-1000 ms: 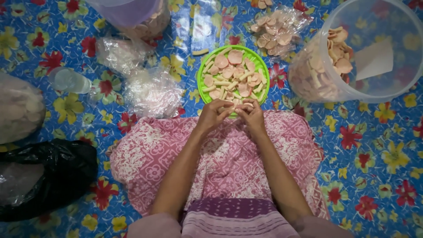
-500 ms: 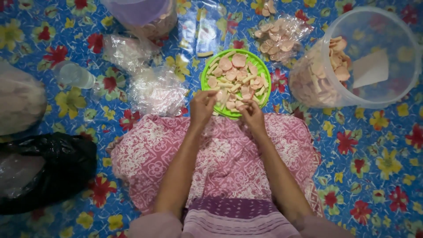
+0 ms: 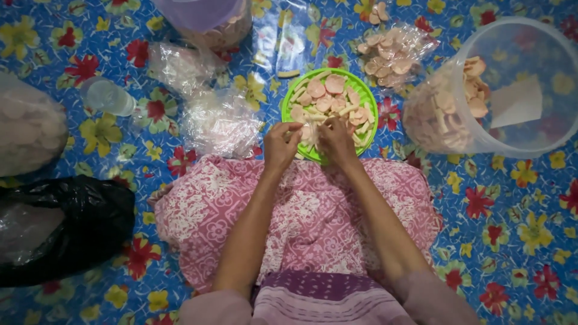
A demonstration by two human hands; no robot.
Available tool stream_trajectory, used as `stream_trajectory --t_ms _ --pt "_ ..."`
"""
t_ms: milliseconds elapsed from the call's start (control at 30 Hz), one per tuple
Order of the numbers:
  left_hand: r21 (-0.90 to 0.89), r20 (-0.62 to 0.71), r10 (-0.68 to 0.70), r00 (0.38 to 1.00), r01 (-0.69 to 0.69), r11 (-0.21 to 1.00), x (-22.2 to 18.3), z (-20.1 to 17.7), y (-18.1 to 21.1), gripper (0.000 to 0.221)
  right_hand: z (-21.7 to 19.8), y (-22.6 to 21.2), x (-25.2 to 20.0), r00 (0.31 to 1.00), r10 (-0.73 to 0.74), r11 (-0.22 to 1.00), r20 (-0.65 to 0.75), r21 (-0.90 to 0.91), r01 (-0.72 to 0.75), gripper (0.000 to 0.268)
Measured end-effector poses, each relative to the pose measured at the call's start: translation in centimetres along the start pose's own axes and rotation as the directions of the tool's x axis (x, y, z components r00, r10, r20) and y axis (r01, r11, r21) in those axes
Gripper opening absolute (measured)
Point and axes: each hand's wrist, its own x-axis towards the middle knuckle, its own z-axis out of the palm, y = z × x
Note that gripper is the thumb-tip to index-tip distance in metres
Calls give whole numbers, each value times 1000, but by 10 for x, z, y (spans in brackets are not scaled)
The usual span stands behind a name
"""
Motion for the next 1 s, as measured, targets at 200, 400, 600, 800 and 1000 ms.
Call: stream_trajectory --t_ms 200,400,600,800,1000 --pt "-170 50 -58 997 66 983 0 -1 10 23 -43 -24 0 999 20 999 -37 -25 -21 31" --pt "-168 97 -58 994 74 983 -1 5 4 24 -45 -15 -35 911 412 793 -31 504 -342 15" --pt "-158 170 6 985 21 987 -4 9 0 22 -50 -20 -57 830 555 583 55 685 -436 14" --pt "-180 153 64 986 -36 983 -5 8 4 21 -55 -27 -60 811 581 560 63 692 -455 14" --pt "-281 206 66 976 -5 960 -9 0 22 32 -40 -20 -70 831 551 544 69 726 -421 14"
